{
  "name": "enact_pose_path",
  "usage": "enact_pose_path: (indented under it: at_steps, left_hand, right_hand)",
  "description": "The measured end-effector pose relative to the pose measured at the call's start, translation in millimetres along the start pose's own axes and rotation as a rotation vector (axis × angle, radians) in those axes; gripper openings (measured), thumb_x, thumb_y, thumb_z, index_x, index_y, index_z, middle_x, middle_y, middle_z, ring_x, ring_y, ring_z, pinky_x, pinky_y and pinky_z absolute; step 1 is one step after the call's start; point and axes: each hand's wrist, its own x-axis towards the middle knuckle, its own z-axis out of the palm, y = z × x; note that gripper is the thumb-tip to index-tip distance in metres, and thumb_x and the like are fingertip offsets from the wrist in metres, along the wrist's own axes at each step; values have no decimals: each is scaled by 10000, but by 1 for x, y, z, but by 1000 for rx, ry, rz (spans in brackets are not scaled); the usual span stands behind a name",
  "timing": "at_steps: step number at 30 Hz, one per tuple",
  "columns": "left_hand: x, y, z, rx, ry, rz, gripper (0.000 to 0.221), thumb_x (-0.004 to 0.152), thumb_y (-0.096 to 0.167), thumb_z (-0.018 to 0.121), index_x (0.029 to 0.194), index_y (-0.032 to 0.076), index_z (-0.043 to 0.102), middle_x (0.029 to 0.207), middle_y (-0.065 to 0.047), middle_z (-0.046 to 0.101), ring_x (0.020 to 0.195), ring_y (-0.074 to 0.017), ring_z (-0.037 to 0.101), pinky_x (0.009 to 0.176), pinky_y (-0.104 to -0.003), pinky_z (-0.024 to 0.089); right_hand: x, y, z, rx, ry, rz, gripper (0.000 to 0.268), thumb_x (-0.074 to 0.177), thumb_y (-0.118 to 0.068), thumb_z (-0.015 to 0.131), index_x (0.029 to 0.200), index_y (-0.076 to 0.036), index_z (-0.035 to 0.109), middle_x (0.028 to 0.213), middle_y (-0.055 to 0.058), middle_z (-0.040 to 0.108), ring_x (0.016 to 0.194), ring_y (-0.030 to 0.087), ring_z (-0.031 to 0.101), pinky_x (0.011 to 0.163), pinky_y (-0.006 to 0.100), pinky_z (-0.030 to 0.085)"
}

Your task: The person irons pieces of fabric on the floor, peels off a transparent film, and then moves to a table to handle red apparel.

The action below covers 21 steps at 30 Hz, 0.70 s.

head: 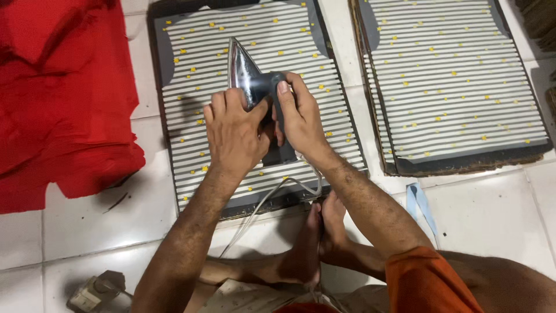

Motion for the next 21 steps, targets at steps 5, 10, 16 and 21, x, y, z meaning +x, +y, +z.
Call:
enact_pose_path:
  at_steps: [5,10,16,21]
  left_hand:
    - [-116,18,23,-312,367,-75,399,839,140,603,1233,78,595,1008,-123,472,923,-326,497,824,-450,396]
    - [-276,41,76,-288,-558,-471,988,821,677,637,1583,150,294,1430,-147,512,1343,-377,418,1046,-607,343]
    - [-312,8,97,-78,-494,-533,127,829,119,629,891,153,735,960,-105,650,920,-348,555,772,-504,446]
    - [-301,29,130,-421,-513,-334,401,761,416,751,1079,172,745,988,-119,580,999,-307,529,878,-465,399]
  right_hand:
    - [7,-25,5,-1,129,-23,318,1069,-355,388,1147,-61,481,553,105,528,304,206,504,246,299,387]
    - [29,-24,-10,205,330,-84,269,1049,-381,435,1060,-113,416,466,101,413,277,204,421,249,285,271]
    - [50,-18,-41,455,709,-9,276,908,-365,634,957,-127,503,588,53,399,338,156,401,254,332,351]
    - [57,-20,-59,979,727,148,429,744,-455,649,573,-130,427,463,-2,310,383,124,306,366,259,309]
